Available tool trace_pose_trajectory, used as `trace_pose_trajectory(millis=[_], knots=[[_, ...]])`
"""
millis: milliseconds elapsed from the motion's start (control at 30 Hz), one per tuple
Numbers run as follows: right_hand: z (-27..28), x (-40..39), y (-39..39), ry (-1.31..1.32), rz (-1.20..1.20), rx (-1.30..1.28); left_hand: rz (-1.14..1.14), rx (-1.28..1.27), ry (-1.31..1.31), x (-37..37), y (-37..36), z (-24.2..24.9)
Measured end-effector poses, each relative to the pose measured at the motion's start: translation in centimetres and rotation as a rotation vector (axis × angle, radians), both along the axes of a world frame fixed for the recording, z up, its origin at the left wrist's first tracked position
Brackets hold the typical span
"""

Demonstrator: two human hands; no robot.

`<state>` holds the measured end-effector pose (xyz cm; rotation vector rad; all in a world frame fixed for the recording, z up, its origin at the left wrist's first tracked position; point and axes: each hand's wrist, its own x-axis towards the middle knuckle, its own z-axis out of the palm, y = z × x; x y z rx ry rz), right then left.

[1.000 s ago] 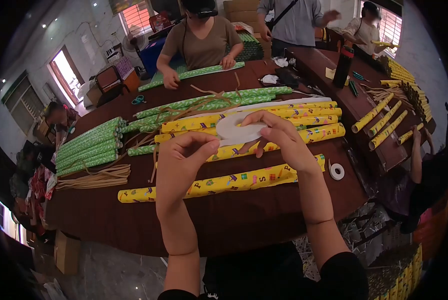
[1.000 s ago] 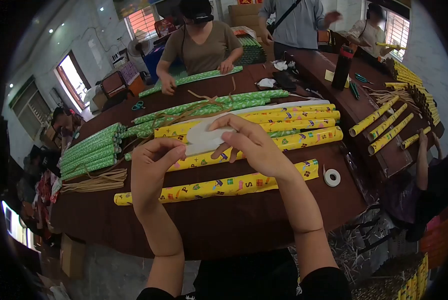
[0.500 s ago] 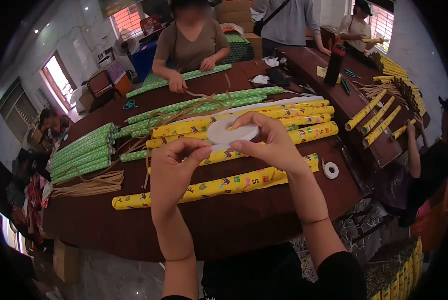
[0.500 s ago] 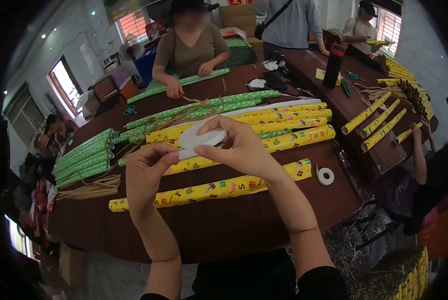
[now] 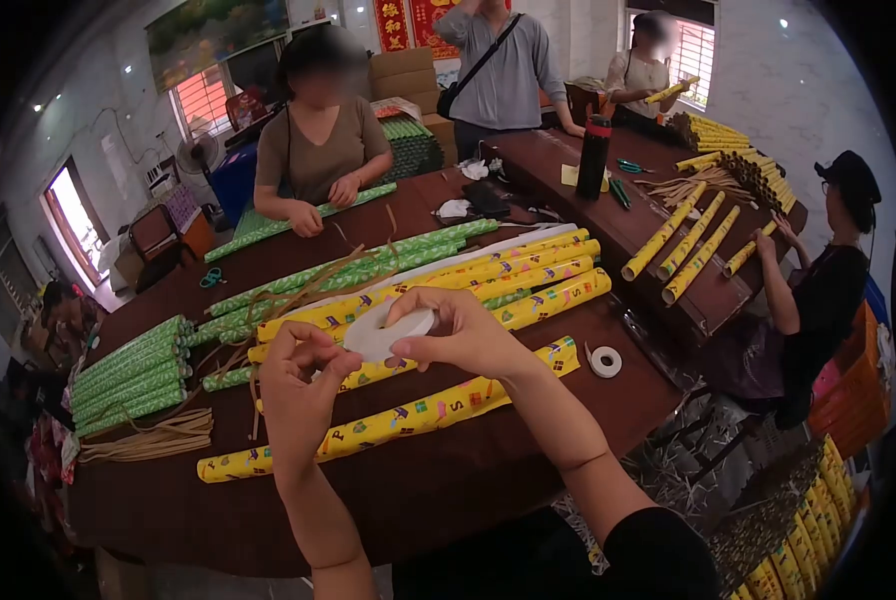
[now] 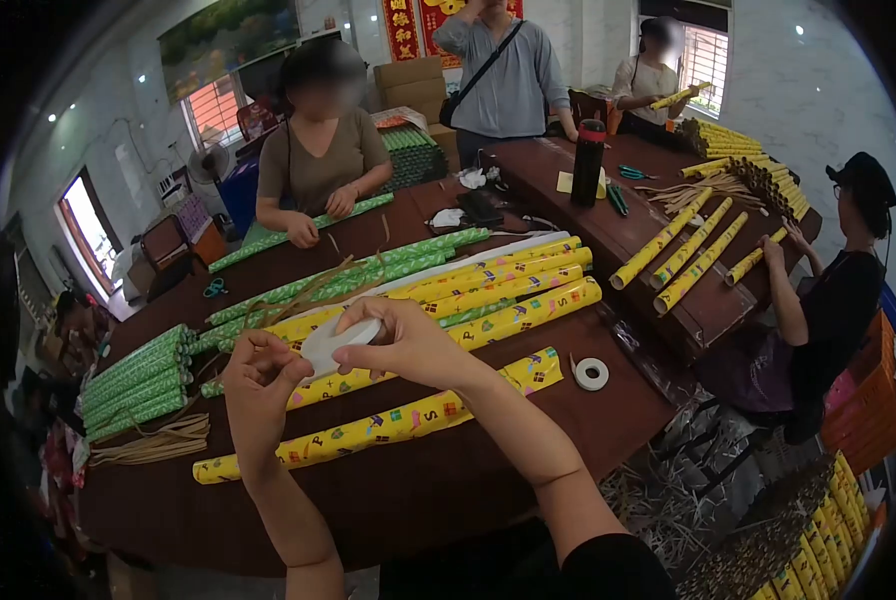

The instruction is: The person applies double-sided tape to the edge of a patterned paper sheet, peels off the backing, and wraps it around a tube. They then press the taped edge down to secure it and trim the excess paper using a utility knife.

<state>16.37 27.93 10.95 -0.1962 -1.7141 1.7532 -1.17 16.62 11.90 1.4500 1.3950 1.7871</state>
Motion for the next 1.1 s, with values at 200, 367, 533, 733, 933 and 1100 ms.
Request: trace_pose_trajectory(millis=[200,367,533,733,933,1100], knots=[[0.2,0.4,0.0,-0.009,-0.001,0.075,-0.032,-0.07,0.051,-0.1,-0.3,0.3],[0.2,1.2,0.5,-0.127,-0.001,0.112,-0.035,-0.091,0.154,-0.3,-0.2,-0.1],[0.3,1.5,1.0,-0.064,0.118,-0.022,0.004,-0.1,0.267,0.0,-0.8,0.3],[-0.4,0.9,1.1,0.153,0.414,-0.152,0.16,0.316,0.672,1.1,-0.4,0.3],[-1.1,-0.6,0.5,0.092,0.382,-0.269,0.032,0.297,0.536,1.7,-0.4,-0.4],[-1.2,-0.7,0.1,0.079,0.337,-0.213,-0.15,0.196,0.298,1.2,-0.5,-0.6]])
